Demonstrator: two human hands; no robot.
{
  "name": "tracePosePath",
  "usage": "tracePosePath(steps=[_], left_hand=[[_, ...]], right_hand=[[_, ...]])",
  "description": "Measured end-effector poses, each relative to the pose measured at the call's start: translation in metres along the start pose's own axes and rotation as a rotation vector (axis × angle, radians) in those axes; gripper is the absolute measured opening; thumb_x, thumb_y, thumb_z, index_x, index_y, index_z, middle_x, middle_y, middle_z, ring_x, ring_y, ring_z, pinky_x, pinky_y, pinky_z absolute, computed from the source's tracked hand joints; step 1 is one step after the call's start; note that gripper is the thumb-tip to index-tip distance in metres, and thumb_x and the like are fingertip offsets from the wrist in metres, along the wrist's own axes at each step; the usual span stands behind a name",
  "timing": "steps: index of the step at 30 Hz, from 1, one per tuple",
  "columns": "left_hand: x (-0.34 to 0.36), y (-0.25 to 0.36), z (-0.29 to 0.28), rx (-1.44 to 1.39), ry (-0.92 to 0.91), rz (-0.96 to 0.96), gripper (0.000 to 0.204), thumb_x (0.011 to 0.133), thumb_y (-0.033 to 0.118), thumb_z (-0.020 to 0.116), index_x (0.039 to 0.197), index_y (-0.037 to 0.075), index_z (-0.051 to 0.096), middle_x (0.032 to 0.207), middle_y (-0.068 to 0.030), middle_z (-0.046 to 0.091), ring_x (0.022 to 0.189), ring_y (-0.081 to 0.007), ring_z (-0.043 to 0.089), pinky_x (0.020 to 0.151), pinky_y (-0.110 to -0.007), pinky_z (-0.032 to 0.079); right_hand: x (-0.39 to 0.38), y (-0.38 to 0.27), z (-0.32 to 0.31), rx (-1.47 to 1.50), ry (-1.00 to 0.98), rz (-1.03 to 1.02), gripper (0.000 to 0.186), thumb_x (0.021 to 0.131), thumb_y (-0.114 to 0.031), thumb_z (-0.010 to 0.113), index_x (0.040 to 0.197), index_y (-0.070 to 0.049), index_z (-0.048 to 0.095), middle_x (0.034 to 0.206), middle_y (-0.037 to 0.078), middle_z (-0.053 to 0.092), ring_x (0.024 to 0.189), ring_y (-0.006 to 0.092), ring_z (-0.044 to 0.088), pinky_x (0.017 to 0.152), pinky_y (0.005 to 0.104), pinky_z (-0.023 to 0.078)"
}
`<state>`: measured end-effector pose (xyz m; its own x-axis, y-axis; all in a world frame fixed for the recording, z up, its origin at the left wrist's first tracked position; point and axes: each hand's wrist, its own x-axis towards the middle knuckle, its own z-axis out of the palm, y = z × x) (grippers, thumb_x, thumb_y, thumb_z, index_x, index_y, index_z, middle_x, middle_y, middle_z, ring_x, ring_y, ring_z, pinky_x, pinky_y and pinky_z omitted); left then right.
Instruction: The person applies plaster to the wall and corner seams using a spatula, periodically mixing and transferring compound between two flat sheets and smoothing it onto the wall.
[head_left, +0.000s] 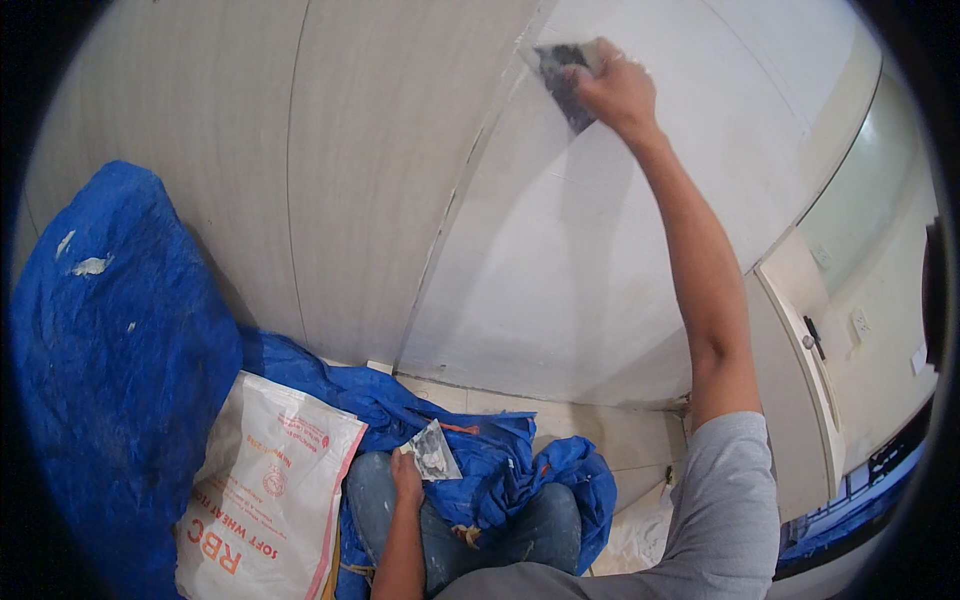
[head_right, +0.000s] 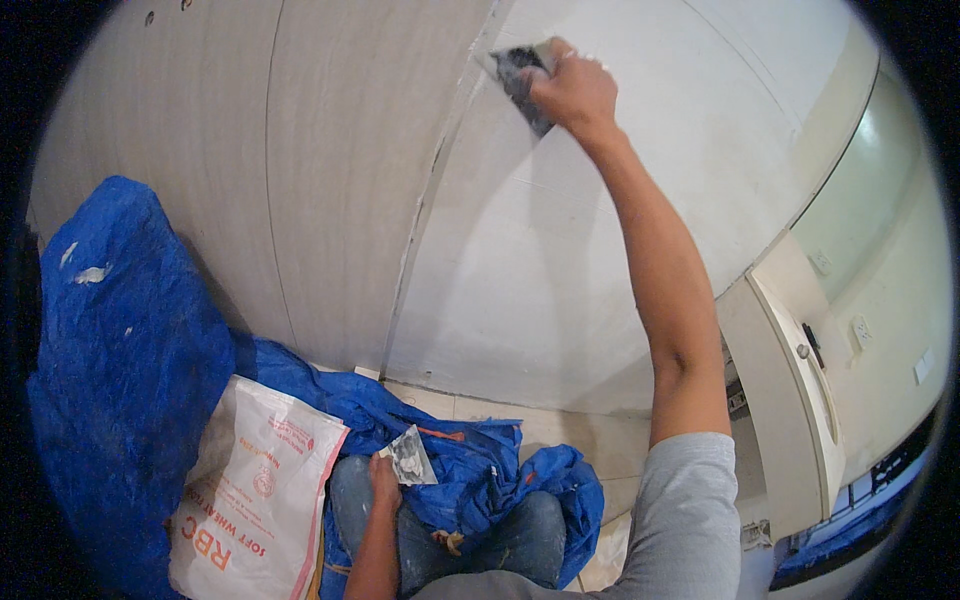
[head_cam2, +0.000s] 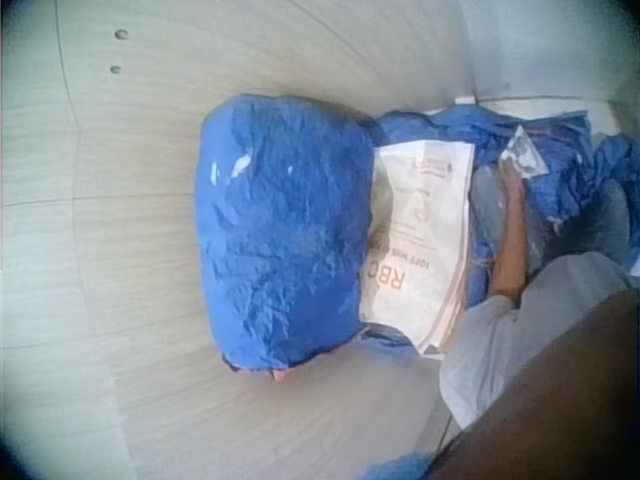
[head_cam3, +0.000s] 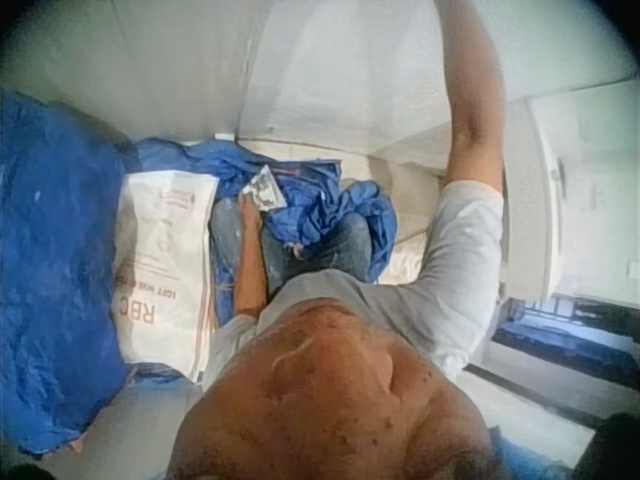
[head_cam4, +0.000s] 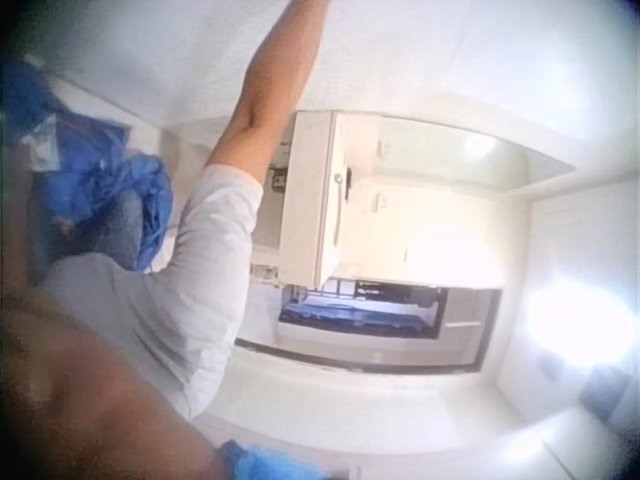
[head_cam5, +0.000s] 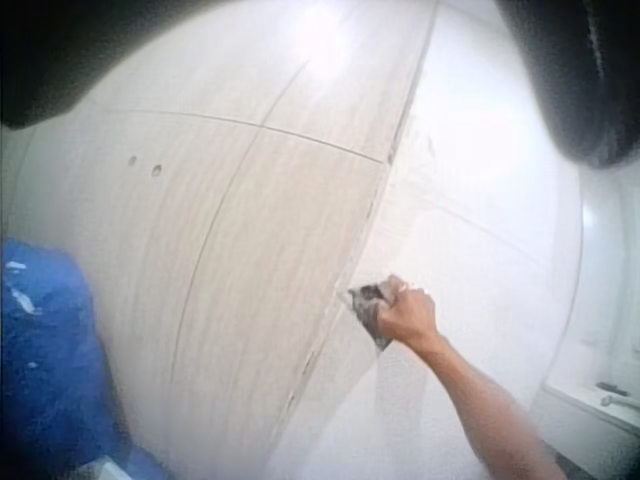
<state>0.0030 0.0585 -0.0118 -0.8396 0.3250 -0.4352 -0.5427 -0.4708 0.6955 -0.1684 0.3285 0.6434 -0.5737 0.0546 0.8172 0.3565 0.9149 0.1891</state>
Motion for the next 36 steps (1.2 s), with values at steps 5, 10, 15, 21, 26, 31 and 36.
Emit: tracePosePath(steps=[5,10,15,21,26,31,36], left_hand=[[0.0,-0.002,-0.003,-0.002,-0.017,0.009,0.026,0.095,0.009,0.044,0.113,0.0,0.06,0.104,-0.008,0.065,0.093,-0.0179,0.061,0.086,-0.032,0.049],[-0.007,0.004,0.001,0.011,-0.026,0.018,0.026,0.096,0.01,0.043,0.114,0.0,0.06,0.105,-0.0086,0.064,0.093,-0.0187,0.06,0.086,-0.033,0.049],[-0.001,-0.001,-0.002,0.022,-0.026,0.003,0.029,0.097,0.011,0.043,0.119,-0.001,0.059,0.109,-0.0097,0.064,0.096,-0.0198,0.06,0.088,-0.033,0.049],[-0.001,-0.001,-0.008,0.03,-0.065,0.031,0.032,0.097,0.012,0.045,0.122,-0.002,0.059,0.113,-0.0097,0.064,0.099,-0.0205,0.06,0.089,-0.033,0.049],[-0.004,0.002,0.003,0.023,0.054,-0.019,0.031,0.097,0.013,0.046,0.121,-0.002,0.06,0.113,-0.0095,0.064,0.1,-0.02,0.061,0.09,-0.033,0.049],[-0.002,0.001,-0.006,0.052,-0.02,-0.025,0.034,0.096,0.013,0.047,0.125,-0.002,0.058,0.115,-0.0102,0.064,0.101,-0.0201,0.061,0.09,-0.033,0.049],[0.011,-0.021,-0.018,0.021,-0.009,-0.029,0.038,0.096,0.013,0.047,0.13,-0.003,0.055,0.118,-0.0111,0.064,0.104,-0.0203,0.061,0.093,-0.033,0.048]], right_hand=[[0.05,0.001,-0.04,0.015,0.095,0.018,0.032,0.084,-0.03,0.071,0.103,-0.005,0.068,0.088,0.018,0.074,0.085,0.0348,0.071,0.076,0.0449,0.056],[0.063,0.013,-0.074,0.069,0.213,0.189,0.037,0.082,-0.023,0.067,0.11,0.001,0.069,0.097,0.026,0.073,0.089,0.0371,0.073,0.083,0.0458,0.057],[0.013,0.028,-0.03,0.315,0.485,0.124,0.042,0.083,-0.042,0.075,0.1,-0.004,0.067,0.086,0.019,0.073,0.086,0.0407,0.07,0.079,0.0482,0.054],[-0.075,-0.043,0.043,0.731,0.399,0.287,0.037,0.083,-0.03,0.079,0.095,0.001,0.063,0.087,0.02,0.071,0.079,0.0347,0.069,0.077,0.0444,0.052],[-0.065,-0.05,0.061,0.805,0.472,0.36,0.033,0.082,-0.026,0.08,0.091,-0.001,0.059,0.08,0.016,0.069,0.073,0.0328,0.067,0.072,0.0431,0.051],[-0.058,-0.018,0.048,0.49,0.507,0.28,0.032,0.083,-0.028,0.079,0.09,-0.003,0.059,0.078,0.014,0.068,0.071,0.0339,0.066,0.071,0.0431,0.051],[-0.061,0.028,0.014,0.479,0.664,0.424,0.034,0.084,-0.03,0.078,0.089,-0.002,0.059,0.077,0.015,0.068,0.071,0.0333,0.067,0.069,0.0434,0.052]])
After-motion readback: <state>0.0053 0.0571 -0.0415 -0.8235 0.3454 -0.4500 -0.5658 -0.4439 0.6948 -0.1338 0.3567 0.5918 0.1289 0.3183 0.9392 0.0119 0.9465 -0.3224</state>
